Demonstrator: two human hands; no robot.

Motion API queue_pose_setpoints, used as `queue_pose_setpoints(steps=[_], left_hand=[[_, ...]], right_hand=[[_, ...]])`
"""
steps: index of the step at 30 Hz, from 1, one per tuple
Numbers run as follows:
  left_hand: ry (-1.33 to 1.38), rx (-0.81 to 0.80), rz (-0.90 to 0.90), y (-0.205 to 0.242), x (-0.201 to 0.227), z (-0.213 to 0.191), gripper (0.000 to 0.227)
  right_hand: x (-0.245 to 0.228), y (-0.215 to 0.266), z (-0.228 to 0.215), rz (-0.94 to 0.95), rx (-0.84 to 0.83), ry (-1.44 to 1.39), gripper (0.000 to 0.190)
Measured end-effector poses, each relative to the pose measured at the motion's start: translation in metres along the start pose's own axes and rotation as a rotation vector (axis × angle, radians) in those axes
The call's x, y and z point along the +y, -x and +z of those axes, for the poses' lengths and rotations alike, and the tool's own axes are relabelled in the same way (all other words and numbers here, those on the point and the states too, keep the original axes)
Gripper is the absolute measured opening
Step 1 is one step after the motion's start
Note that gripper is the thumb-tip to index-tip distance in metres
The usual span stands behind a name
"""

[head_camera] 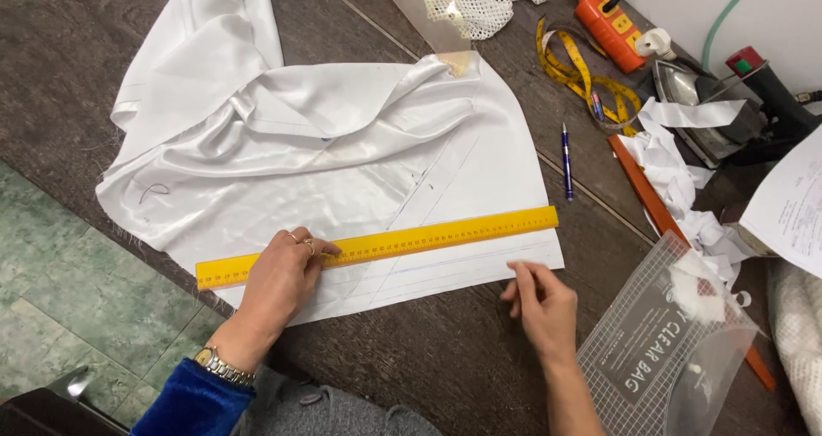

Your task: The person measures and marks a white fabric pattern on a table using a yellow ruler and a blue pen. They align the ruler, draw straight lines, and occasionally adjust the ruler's position to mark different sections of the pattern.

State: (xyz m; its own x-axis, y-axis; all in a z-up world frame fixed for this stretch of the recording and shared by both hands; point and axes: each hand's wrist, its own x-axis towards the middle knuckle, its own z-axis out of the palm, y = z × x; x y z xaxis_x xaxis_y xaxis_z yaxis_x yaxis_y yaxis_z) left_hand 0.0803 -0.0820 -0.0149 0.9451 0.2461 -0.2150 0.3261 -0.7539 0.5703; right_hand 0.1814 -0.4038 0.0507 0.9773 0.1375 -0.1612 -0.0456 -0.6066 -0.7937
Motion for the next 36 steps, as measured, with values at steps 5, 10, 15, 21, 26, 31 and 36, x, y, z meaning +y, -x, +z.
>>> queue_pose_setpoints(steps=[5,10,15,21,26,31,36], left_hand=[[-0.026,0.018,0.061,-0.001,-0.003,0.003,0.028],[-0.037,-0.014,0.047,0.0,0.006,-0.004,0.033],[-0.083,-0.012,0.034,-0.002,-0.004,0.004,0.039],[-0.112,-0.007,0.07,-0.001,-0.003,0.002,0.038],[-0.121,-0.049,0.009,-0.002,-0.003,0.002,0.037],[-0.117,-0.07,-0.031,-0.002,0.006,-0.004,0.038],[-0.121,-0.095,-0.112,0.001,0.026,-0.016,0.039]], right_hand=[[0.049,0.017,-0.011,0.049,0.138,0.097,0.03],[0.087,0.015,-0.02,0.068,0.228,0.126,0.035],[0.122,0.005,-0.009,-0.221,0.448,0.44,0.032],[0.121,0.0,-0.008,-0.284,0.435,0.477,0.037],[0.129,-0.004,-0.005,-0.292,0.468,0.494,0.036],[0.103,-0.002,-0.029,-0.056,0.284,0.228,0.034],[0.153,0.015,-0.11,0.131,0.536,0.114,0.017]])
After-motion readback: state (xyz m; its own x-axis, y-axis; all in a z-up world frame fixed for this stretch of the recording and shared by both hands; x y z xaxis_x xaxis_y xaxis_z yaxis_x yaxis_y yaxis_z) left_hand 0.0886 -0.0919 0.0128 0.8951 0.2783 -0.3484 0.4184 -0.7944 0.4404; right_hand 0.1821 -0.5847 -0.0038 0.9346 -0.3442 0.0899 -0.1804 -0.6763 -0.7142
